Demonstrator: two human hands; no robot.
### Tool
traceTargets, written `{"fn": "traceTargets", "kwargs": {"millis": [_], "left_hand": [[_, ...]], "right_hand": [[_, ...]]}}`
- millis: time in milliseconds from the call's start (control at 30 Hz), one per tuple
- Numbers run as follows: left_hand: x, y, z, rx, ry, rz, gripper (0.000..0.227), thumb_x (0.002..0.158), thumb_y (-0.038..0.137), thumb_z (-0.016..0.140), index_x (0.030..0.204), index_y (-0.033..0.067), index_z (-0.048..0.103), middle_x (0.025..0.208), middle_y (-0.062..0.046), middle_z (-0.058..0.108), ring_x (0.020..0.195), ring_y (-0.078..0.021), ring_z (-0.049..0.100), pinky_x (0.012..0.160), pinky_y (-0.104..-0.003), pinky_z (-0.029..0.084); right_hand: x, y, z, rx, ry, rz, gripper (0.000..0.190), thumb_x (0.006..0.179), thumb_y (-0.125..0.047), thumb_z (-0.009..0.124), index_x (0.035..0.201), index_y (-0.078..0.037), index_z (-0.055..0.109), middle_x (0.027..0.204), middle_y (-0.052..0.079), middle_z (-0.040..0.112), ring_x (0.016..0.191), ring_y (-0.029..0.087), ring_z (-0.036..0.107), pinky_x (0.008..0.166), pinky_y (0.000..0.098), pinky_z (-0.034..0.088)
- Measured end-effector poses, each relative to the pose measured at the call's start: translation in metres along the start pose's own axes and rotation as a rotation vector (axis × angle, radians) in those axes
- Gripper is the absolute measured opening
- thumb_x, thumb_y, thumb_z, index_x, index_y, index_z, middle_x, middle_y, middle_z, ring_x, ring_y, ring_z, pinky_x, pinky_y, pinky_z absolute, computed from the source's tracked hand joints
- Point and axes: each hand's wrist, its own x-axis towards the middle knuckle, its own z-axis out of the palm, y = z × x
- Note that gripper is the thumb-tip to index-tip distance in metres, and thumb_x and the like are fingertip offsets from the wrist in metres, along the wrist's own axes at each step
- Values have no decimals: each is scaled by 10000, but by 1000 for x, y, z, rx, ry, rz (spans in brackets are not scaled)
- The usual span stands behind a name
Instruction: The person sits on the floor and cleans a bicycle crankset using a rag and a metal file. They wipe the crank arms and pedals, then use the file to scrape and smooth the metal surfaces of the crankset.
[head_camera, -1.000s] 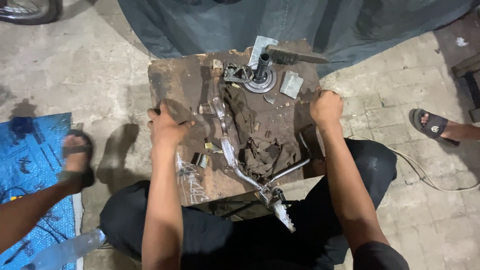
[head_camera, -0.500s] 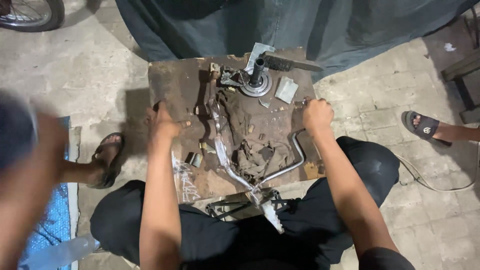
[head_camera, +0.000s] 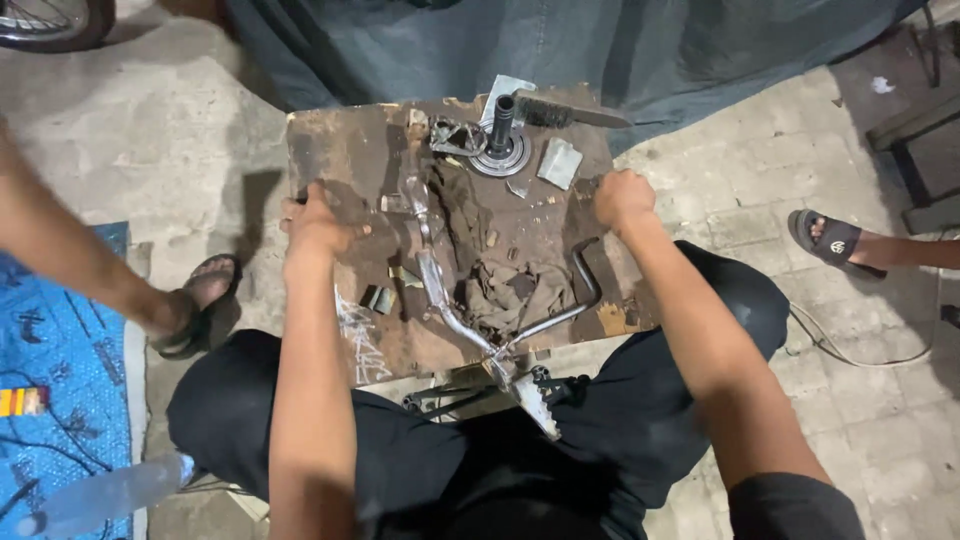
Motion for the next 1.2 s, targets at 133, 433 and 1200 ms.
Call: {"fn": "traceTargets", "kwargs": {"millis": [133, 433, 1200], "left_hand": [[13, -2, 4, 30, 7, 15, 982, 766, 216, 928, 1562, 164, 355, 1509, -315, 274, 1389, -553, 353, 1045, -755, 401], [-28, 68, -25, 427, -23, -45, 1101, 770, -53, 875, 1617, 180, 212, 1591, -363, 185, 1492, -540, 208, 1074, -803, 259], [32, 32, 3, 553, -284, 237, 925, 841, 67, 752, 1617, 104, 251, 1623, -361, 112, 1507, -532, 62, 1174, -696, 153]], "right_hand": [[17, 10, 1, 41, -18, -35, 337, 926, -135, 547, 1025, 81, 785, 978, 327, 745, 977, 488, 728, 774, 572, 598], [8, 20, -18, 80, -56, -154, 315, 913, -114, 555, 971, 102, 778, 910, 333, 739, 927, 477, 742, 761, 556, 609], [-76, -149, -117, 631, 208, -768, 444, 929, -444, 618, 816, -16, 588, 729, 258, 626, 757, 508, 655, 656, 568, 500]]}}
